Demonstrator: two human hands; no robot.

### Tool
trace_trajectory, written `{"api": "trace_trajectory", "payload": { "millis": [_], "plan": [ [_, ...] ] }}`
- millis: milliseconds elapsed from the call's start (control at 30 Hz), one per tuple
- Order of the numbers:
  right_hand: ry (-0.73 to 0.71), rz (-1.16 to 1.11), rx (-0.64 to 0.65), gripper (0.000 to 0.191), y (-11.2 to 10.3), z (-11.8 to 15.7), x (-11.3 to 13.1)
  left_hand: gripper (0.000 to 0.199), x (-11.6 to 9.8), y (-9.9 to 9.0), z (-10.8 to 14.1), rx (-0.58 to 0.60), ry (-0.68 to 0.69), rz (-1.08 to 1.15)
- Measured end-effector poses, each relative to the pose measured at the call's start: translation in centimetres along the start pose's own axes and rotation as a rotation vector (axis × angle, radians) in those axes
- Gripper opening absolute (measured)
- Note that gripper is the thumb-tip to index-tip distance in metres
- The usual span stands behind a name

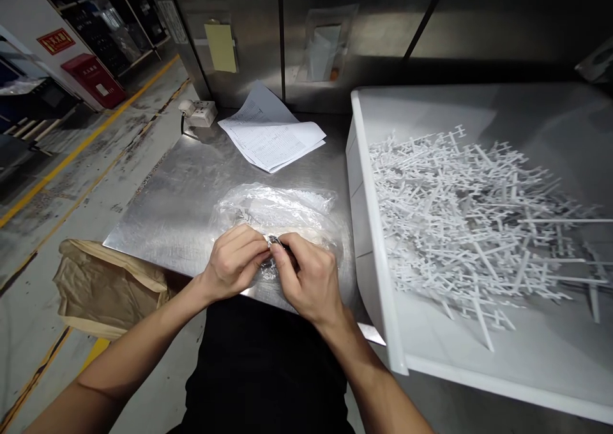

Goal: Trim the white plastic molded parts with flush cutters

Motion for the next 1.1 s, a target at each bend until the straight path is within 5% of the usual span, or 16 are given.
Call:
{"api": "trace_trajectory", "payload": {
  "millis": [1100],
  "plan": [
    [-0.179, 0.073, -0.023, 0.015, -0.33, 0.08, 1.07, 0.025, -0.59, 0.35, 0.6, -0.003, 0.104, -0.106]
  ]
}}
Point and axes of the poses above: each hand's wrist, its own z-axis away from the middle knuckle, its own y-axis out of the palm, x = y × z, the point moved 8 cm from there along -z, towards the middle knuckle, and after that the axes turned 13 degrees about -x, right-handed, at the moved point
